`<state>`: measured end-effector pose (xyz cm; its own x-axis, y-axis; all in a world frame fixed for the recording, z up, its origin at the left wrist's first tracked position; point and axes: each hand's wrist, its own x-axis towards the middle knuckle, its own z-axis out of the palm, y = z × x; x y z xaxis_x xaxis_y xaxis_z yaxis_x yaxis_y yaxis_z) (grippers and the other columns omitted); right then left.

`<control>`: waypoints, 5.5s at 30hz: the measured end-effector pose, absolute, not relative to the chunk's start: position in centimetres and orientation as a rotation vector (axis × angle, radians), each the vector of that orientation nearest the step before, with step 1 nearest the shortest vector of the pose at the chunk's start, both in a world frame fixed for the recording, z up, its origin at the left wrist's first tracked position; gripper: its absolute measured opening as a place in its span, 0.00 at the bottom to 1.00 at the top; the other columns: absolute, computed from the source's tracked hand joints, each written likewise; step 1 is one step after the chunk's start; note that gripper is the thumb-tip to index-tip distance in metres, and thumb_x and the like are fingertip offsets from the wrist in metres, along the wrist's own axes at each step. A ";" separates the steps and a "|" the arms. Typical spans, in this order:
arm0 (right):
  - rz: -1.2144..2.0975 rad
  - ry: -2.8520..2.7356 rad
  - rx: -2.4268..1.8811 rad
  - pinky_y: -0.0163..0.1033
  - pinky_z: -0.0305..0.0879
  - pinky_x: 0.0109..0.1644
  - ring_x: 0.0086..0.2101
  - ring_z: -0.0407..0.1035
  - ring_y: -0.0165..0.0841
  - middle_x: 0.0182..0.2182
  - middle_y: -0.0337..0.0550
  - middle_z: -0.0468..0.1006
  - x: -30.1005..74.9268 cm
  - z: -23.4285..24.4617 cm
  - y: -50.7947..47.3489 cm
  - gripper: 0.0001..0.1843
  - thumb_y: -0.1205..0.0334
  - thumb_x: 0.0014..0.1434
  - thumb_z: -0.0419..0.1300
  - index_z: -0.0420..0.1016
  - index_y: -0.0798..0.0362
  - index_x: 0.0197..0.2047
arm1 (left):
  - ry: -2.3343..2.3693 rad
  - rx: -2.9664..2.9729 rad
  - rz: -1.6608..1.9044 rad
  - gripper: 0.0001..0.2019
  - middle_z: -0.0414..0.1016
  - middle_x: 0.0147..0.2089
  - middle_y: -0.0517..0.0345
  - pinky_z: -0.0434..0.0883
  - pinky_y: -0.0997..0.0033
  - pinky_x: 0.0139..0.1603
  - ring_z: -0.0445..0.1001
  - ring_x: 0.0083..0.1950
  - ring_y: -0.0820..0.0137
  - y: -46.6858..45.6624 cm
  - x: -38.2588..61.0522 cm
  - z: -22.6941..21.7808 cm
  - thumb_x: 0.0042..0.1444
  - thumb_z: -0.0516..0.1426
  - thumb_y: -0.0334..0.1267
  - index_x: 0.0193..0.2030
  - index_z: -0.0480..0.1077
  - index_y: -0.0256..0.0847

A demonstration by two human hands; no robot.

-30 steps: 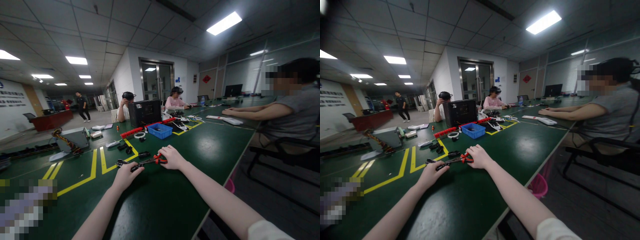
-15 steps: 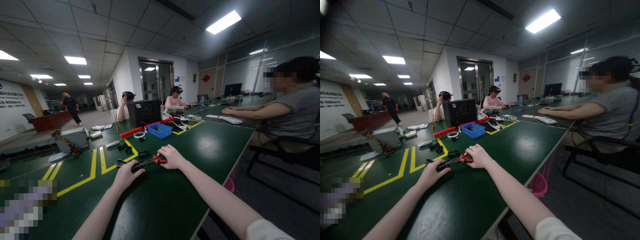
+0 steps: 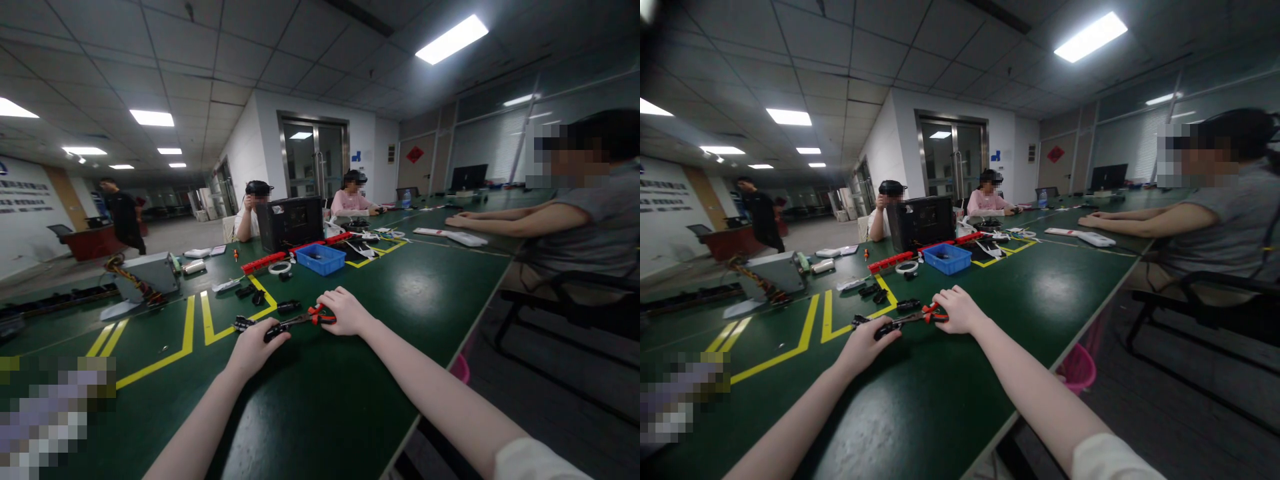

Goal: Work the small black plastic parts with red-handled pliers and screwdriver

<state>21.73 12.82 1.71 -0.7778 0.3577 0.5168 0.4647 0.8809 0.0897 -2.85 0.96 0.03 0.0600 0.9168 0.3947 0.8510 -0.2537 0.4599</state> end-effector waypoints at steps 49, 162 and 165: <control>-0.294 -2.550 -0.593 0.43 0.54 0.45 0.38 0.67 0.39 0.38 0.47 0.73 21.7 1.5 12.8 0.18 0.56 0.49 0.62 0.68 0.53 0.42 | 1.873 2.241 0.882 0.19 0.78 0.35 0.55 0.67 0.70 0.37 0.76 0.36 0.63 0.7 -2.6 0.4 0.59 0.51 0.55 0.39 0.74 0.42; -0.545 -2.480 -0.471 0.43 0.52 0.41 0.38 0.61 0.40 0.37 0.50 0.71 20.6 2.3 10.9 0.14 0.59 0.54 0.56 0.68 0.56 0.43 | 1.557 2.094 1.299 0.18 0.76 0.41 0.53 0.68 0.68 0.46 0.73 0.44 0.63 1.0 -1.6 2.8 0.62 0.50 0.47 0.39 0.77 0.39; -0.582 -2.491 -0.451 0.44 0.51 0.42 0.38 0.61 0.40 0.37 0.51 0.71 20.1 2.5 10.1 0.14 0.60 0.55 0.54 0.68 0.56 0.44 | 1.493 2.004 1.228 0.15 0.77 0.40 0.54 0.69 0.70 0.41 0.74 0.41 0.65 1.1 0.2 3.7 0.59 0.53 0.47 0.40 0.77 0.39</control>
